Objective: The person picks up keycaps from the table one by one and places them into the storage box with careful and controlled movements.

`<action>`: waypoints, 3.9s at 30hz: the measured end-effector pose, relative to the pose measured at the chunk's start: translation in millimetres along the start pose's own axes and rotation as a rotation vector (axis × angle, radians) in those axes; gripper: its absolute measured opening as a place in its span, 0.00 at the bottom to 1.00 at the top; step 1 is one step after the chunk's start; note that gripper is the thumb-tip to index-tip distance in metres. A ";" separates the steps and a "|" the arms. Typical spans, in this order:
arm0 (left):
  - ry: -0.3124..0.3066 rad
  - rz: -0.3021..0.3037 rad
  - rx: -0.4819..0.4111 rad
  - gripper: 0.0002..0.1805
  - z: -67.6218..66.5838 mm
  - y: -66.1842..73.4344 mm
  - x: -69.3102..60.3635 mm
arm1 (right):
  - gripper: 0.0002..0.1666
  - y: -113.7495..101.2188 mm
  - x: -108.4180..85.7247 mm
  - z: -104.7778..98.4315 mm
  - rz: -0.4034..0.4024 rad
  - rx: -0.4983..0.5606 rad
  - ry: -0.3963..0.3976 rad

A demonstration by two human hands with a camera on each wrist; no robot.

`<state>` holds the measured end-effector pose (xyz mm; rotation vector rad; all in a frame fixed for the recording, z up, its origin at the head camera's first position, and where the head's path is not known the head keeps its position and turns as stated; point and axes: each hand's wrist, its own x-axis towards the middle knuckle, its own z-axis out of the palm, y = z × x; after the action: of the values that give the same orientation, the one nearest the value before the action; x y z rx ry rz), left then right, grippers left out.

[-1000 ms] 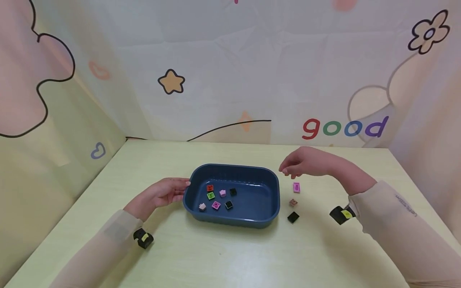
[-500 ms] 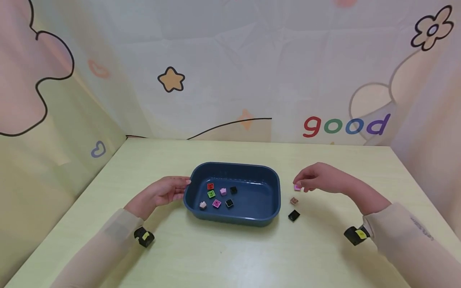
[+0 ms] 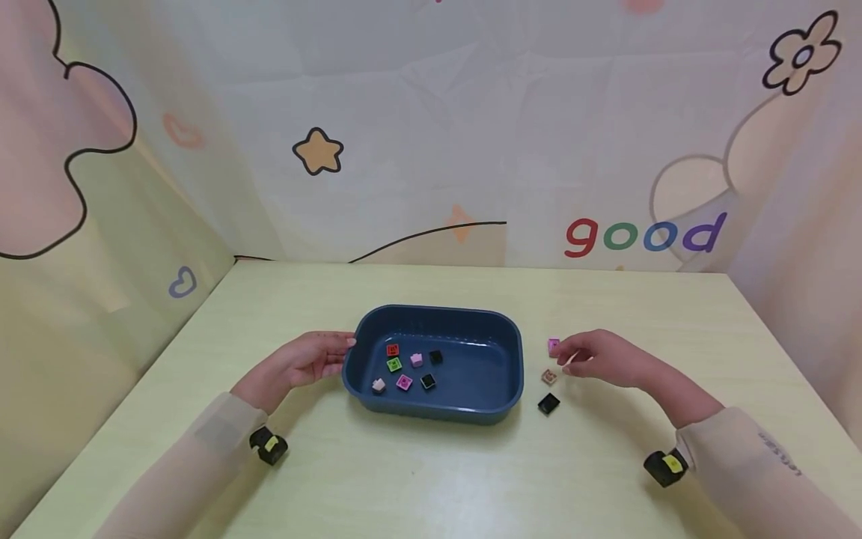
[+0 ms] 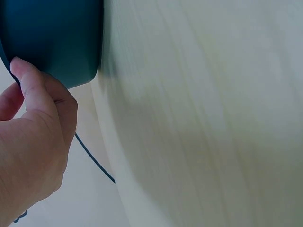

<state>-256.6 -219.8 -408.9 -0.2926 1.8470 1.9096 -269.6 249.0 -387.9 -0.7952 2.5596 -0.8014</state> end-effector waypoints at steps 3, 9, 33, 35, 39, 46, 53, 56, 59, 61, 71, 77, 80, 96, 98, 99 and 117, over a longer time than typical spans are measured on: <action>0.007 -0.005 0.001 0.25 -0.2 -0.5 -0.1 | 0.21 4.8 1.3 4.9 -0.007 -0.001 0.001; -0.003 -0.006 -0.004 0.25 0.0 -0.5 -0.3 | 0.24 9.4 5.3 11.1 -0.023 -0.001 -0.016; 0.003 -0.012 0.001 0.26 -0.1 2.1 -1.7 | 0.13 3.3 22.8 16.3 -0.008 -0.076 -0.052; 0.001 -0.010 0.003 0.25 -0.4 2.9 -2.4 | 0.12 2.0 23.1 16.0 -0.010 -0.083 -0.046; 0.000 -0.008 0.006 0.25 -0.7 3.1 -2.2 | 0.11 2.0 23.3 17.0 -0.020 -0.101 -0.031; -0.007 -0.006 0.005 0.25 -0.6 0.9 -1.4 | 0.09 2.7 20.3 15.6 -0.014 -0.115 -0.014; -0.010 0.000 0.004 0.25 -0.1 -0.3 -1.4 | 0.12 -5.0 18.6 0.2 0.026 -0.107 0.006; -0.003 -0.002 0.004 0.25 -0.2 -0.5 -0.7 | 0.14 -11.1 18.1 -7.8 0.028 -0.108 0.035; -0.006 0.002 0.005 0.25 -0.6 -0.5 -0.7 | 0.15 -17.8 17.6 -15.7 0.029 -0.102 0.067; -0.008 0.006 0.005 0.25 -0.5 -0.7 -0.3 | 0.15 -22.4 17.6 -20.7 0.034 -0.103 0.082; -0.014 0.022 0.008 0.25 0.0 0.3 -0.9 | 0.17 -45.7 24.1 -37.7 0.019 -0.120 0.099; -0.005 0.016 0.011 0.25 0.5 1.1 -1.5 | 0.19 -65.5 37.1 -37.4 0.038 -0.098 0.112; -0.009 0.014 0.009 0.25 0.9 1.0 -1.6 | 0.19 -75.2 43.9 -35.6 0.049 -0.087 0.124; -0.003 0.011 0.004 0.25 1.3 2.8 -0.7 | 0.15 -121.1 91.8 -23.3 -0.039 -0.122 0.134; -0.002 0.011 0.004 0.25 1.3 2.0 -0.2 | 0.14 -123.7 101.4 -19.7 -0.042 -0.123 0.120; -0.002 0.011 0.004 0.25 1.4 1.3 0.2 | 0.14 -124.7 105.9 -18.0 -0.045 -0.123 0.115; 0.017 -0.006 0.005 0.24 0.6 1.9 1.4 | 0.14 -140.9 152.1 6.4 -0.116 -0.116 0.057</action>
<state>-258.5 -218.9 -407.8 -0.3136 1.8598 1.9038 -328.4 58.5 -330.6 -0.9774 2.6503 -0.7241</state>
